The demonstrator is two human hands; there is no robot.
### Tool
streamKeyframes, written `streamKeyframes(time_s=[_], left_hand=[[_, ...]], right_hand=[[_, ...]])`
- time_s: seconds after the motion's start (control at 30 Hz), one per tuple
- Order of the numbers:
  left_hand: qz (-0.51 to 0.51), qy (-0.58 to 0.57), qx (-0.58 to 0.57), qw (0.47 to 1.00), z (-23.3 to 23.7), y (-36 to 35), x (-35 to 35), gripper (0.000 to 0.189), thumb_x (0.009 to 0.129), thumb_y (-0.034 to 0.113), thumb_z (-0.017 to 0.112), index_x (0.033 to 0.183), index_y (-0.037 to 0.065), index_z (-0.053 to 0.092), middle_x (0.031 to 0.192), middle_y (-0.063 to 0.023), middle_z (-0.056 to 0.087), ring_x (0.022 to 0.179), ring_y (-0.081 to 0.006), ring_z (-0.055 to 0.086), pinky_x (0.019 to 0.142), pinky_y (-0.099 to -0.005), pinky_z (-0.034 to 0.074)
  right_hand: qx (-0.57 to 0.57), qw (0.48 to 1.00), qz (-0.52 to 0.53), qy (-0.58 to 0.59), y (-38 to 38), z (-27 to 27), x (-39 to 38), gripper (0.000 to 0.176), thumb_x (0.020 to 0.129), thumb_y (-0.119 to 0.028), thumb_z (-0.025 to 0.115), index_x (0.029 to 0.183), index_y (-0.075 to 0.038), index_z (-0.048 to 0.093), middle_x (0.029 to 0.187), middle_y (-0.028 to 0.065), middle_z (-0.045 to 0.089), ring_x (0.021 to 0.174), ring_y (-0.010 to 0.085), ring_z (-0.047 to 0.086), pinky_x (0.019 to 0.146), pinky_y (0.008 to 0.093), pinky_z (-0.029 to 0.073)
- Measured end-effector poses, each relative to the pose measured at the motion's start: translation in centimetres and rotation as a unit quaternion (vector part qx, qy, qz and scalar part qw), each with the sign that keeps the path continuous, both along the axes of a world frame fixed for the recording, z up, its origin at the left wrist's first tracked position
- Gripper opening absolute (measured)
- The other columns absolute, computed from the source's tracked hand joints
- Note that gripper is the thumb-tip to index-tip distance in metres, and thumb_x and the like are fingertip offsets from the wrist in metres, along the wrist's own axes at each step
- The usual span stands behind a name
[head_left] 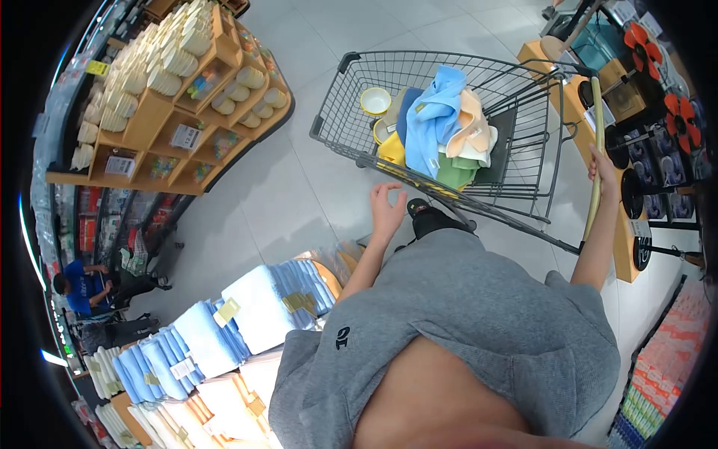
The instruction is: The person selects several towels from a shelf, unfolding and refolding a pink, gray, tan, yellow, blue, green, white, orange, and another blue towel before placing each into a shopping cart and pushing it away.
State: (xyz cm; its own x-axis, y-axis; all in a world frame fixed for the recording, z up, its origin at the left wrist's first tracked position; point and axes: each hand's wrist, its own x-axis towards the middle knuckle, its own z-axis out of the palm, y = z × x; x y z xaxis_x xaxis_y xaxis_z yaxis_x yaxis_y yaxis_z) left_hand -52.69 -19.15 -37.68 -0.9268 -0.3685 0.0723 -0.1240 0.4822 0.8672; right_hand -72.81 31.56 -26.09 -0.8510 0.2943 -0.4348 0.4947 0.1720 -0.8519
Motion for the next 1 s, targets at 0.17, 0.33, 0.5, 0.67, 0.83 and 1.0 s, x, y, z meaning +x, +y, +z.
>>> streamKeyframes(time_s=[0.17,0.33,0.5,0.67,0.83,1.0], left_hand=[[-0.052,-0.044,0.114,0.991,2.2,1.5,3.0,0.016,0.087,0.017,0.064,0.101,0.008,0.064,0.105,-0.0086,0.061,0.092,-0.0193,0.063,0.084,-0.0332,0.046],[-0.129,-0.039,0.148,0.980,4.3,3.3,5.0,0.016,0.090,0.018,0.061,0.101,0.007,0.065,0.101,-0.0068,0.065,0.090,-0.0167,0.064,0.083,-0.0329,0.046],[-0.156,-0.026,0.129,0.979,5.1,5.6,5.4,0.015,0.087,0.014,0.061,0.097,0.003,0.064,0.101,-0.0134,0.061,0.087,-0.0223,0.065,0.077,-0.0324,0.050],[-0.207,-0.027,0.104,0.972,6.1,6.8,6.4,0.016,0.088,0.016,0.061,0.099,0.004,0.064,0.101,-0.0138,0.061,0.087,-0.0233,0.065,0.077,-0.0328,0.050],[-0.207,-0.035,0.087,0.974,7.4,9.4,7.2,0.017,0.090,0.017,0.060,0.100,0.003,0.064,0.098,-0.0132,0.062,0.088,-0.0234,0.064,0.077,-0.0326,0.050],[-0.254,0.018,0.110,0.961,8.7,16.6,5.9,0.015,0.090,0.013,0.060,0.100,0.003,0.064,0.100,-0.0092,0.063,0.090,-0.0196,0.062,0.080,-0.0316,0.049]], right_hand=[[-0.024,0.999,0.012,0.022,1.2,-1.2,-0.1,0.039,0.085,-0.041,0.069,0.072,-0.012,0.046,0.053,-0.0036,0.042,0.041,0.0072,0.043,0.037,0.0216,0.034],[-0.013,0.999,-0.025,0.035,-0.5,-0.2,1.6,0.036,0.084,-0.036,0.071,0.073,-0.009,0.049,0.056,-0.0013,0.045,0.044,0.0087,0.046,0.038,0.0230,0.038],[-0.066,0.997,-0.036,0.026,-0.6,-0.1,1.7,0.034,0.084,-0.034,0.072,0.074,-0.007,0.052,0.057,0.0003,0.048,0.045,0.0106,0.049,0.042,0.0238,0.044],[-0.099,0.994,-0.027,0.044,-0.1,-1.0,0.4,0.034,0.084,-0.031,0.071,0.071,-0.007,0.052,0.059,0.0017,0.051,0.048,0.0116,0.052,0.042,0.0244,0.046],[-0.150,0.988,-0.012,0.030,0.2,-2.1,-1.6,0.032,0.086,-0.029,0.070,0.071,-0.007,0.051,0.061,0.0022,0.052,0.049,0.0123,0.053,0.043,0.0250,0.047],[-0.195,0.979,-0.001,0.056,-0.6,-2.2,-2.3,0.026,0.086,-0.024,0.070,0.078,-0.008,0.051,0.061,0.0003,0.050,0.048,0.0110,0.051,0.042,0.0241,0.046]])
